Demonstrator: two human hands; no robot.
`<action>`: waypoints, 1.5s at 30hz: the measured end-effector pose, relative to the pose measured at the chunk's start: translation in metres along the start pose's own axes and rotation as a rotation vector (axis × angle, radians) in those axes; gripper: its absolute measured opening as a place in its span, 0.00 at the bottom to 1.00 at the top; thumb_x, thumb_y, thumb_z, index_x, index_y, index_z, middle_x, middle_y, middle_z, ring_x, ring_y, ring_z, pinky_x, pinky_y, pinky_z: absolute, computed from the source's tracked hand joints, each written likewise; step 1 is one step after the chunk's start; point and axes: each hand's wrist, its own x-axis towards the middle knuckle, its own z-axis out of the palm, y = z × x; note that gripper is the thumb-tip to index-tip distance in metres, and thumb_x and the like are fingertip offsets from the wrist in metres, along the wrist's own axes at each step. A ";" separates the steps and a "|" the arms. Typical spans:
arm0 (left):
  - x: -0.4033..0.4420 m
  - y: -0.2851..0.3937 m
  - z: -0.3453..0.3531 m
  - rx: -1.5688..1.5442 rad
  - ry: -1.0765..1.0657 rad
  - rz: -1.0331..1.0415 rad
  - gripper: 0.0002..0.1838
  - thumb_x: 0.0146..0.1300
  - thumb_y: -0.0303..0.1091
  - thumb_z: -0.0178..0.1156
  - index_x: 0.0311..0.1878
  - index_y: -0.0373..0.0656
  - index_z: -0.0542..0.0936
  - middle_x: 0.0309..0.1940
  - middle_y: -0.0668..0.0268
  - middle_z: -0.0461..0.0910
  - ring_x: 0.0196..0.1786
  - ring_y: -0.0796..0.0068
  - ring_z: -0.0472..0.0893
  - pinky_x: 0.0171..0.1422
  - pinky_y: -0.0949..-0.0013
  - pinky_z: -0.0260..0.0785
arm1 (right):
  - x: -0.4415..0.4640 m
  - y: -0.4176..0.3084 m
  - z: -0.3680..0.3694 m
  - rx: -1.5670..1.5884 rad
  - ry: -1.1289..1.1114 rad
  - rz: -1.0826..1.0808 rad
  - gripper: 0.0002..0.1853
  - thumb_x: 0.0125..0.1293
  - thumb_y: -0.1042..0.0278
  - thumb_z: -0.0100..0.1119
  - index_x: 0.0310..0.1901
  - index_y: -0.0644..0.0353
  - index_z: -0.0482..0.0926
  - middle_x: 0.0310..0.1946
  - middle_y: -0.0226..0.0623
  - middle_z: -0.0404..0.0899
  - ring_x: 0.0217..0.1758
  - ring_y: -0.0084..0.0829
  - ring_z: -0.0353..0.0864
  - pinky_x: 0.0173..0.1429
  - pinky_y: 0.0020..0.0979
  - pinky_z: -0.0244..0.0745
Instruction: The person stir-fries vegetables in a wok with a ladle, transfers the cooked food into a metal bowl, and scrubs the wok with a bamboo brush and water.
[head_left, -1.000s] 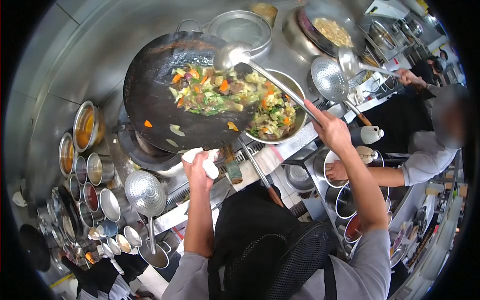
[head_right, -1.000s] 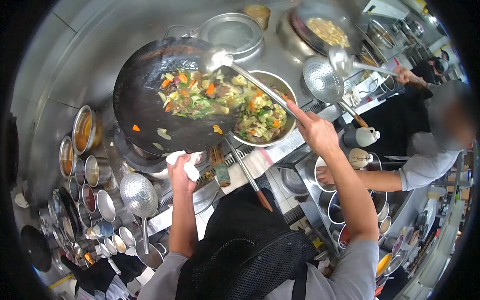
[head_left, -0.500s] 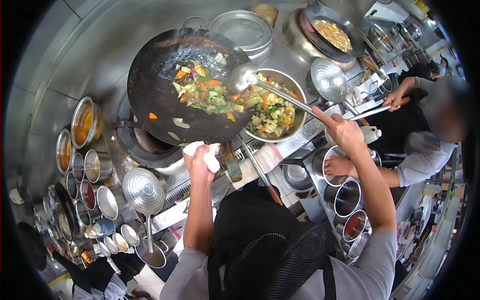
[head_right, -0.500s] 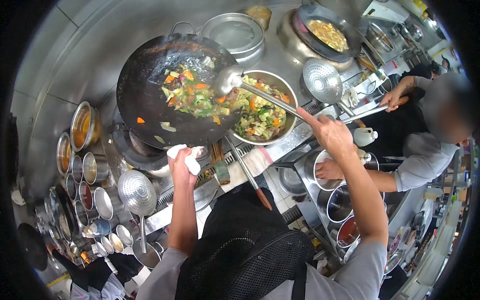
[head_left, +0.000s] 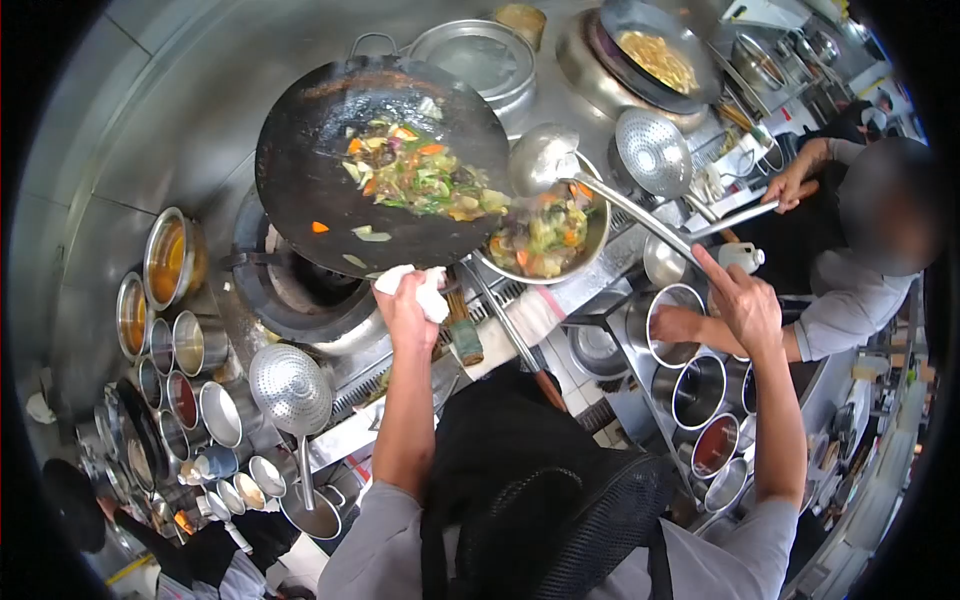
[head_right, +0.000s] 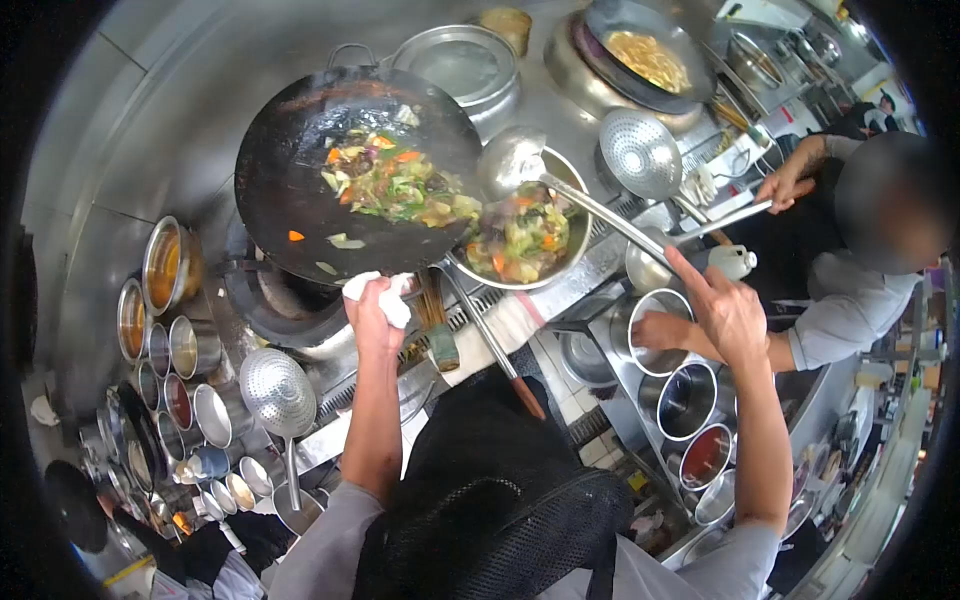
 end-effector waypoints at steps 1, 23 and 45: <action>-0.005 0.002 0.002 -0.001 0.025 0.006 0.15 0.58 0.18 0.61 0.50 0.35 0.74 0.38 0.58 0.81 0.34 0.60 0.86 0.37 0.59 0.84 | 0.001 -0.004 0.004 0.051 0.027 0.001 0.40 0.65 0.71 0.68 0.78 0.33 0.70 0.27 0.35 0.76 0.27 0.41 0.85 0.31 0.44 0.81; -0.018 0.012 -0.006 0.009 0.061 0.021 0.06 0.61 0.20 0.57 0.42 0.35 0.76 0.32 0.62 0.80 0.33 0.60 0.85 0.40 0.57 0.82 | 0.056 -0.046 0.070 0.102 -0.063 -0.051 0.43 0.68 0.66 0.63 0.81 0.23 0.59 0.32 0.38 0.82 0.28 0.47 0.87 0.35 0.47 0.85; -0.045 0.021 0.010 0.042 0.035 0.036 0.07 0.60 0.19 0.58 0.42 0.33 0.77 0.30 0.60 0.80 0.31 0.61 0.86 0.36 0.61 0.80 | 0.169 -0.198 0.068 0.998 0.154 -0.099 0.33 0.74 0.61 0.63 0.79 0.45 0.66 0.47 0.59 0.86 0.42 0.63 0.85 0.49 0.54 0.80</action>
